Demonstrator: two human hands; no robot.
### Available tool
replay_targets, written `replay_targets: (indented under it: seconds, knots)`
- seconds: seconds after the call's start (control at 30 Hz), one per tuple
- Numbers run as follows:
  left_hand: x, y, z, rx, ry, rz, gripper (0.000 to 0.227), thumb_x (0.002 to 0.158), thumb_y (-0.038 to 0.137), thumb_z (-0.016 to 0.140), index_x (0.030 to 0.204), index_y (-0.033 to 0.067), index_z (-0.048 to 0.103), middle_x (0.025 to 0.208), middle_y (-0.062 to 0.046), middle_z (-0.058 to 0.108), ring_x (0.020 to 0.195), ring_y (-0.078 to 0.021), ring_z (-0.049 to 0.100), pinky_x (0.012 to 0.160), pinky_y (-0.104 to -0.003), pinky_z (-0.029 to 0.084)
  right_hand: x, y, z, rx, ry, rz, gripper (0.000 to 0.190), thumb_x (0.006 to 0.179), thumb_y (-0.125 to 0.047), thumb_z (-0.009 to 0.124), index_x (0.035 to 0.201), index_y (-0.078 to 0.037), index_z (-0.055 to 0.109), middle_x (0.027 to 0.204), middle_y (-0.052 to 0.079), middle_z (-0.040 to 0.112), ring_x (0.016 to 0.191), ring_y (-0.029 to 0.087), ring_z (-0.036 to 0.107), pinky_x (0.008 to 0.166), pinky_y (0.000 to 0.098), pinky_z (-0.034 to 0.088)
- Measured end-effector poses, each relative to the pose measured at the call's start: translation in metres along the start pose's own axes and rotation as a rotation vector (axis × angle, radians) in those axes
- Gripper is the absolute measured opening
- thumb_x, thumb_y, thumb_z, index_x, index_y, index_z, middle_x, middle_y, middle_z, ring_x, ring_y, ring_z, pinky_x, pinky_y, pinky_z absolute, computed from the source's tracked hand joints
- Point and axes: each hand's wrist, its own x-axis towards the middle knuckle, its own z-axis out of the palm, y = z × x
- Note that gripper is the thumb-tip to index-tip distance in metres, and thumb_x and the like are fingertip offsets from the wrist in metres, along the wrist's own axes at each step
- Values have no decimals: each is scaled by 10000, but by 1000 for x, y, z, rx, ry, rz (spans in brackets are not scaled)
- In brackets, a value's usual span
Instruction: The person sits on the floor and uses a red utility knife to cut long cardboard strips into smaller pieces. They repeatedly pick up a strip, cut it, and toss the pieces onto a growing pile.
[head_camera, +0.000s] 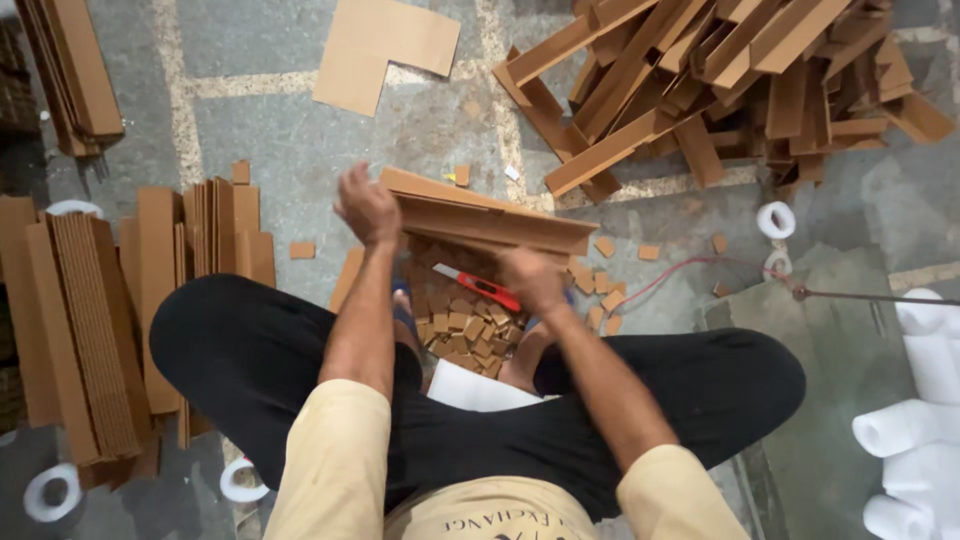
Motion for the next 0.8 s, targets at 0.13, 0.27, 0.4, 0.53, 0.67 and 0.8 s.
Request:
replay_targets:
  seconds: [0.13,0.27,0.4,0.53,0.67,0.8]
  knots:
    - [1,51,18,56,-414,679,279,915,307,667,1150,161,633,1266,-85,663,1191,-338,626,1045,-518,492,-4,-36,65,-264,-395,162,277,901,-240,623,1137,-107,677,1098,148,672,1051,349,641,817,522,541]
    - [-16,79,39,324,-799,868,482,789,435,723,1137,103,692,1142,-139,666,1036,-369,644,892,-557,488,-25,-50,80,-456,-453,215,297,980,-242,506,1082,-53,712,1094,148,684,1062,340,625,859,562,522]
    - [-16,68,46,142,-756,945,150,877,196,596,954,175,723,1032,-59,689,1049,-291,673,816,-475,541,-15,-47,63,-350,-528,226,271,992,-196,505,1032,-35,719,1076,189,681,991,378,673,777,544,563]
    - [-20,52,54,145,-700,964,116,866,184,599,908,168,706,959,-45,685,967,-275,691,794,-432,566,-17,-43,53,-189,-631,232,231,958,-145,521,1037,-50,716,1066,203,706,972,401,714,792,524,587]
    - [-19,49,62,161,-766,942,105,873,187,598,897,152,694,961,-65,682,906,-298,712,709,-453,579,-16,-36,28,-63,-823,224,255,944,-173,553,1158,-100,669,1019,223,729,963,425,703,802,547,553]
    - [-21,45,74,202,-698,978,135,862,160,598,958,120,684,950,-127,683,833,-322,728,630,-471,581,-9,-32,-20,-203,-917,358,302,966,-274,554,1156,-94,704,1097,194,735,987,399,707,829,532,567]
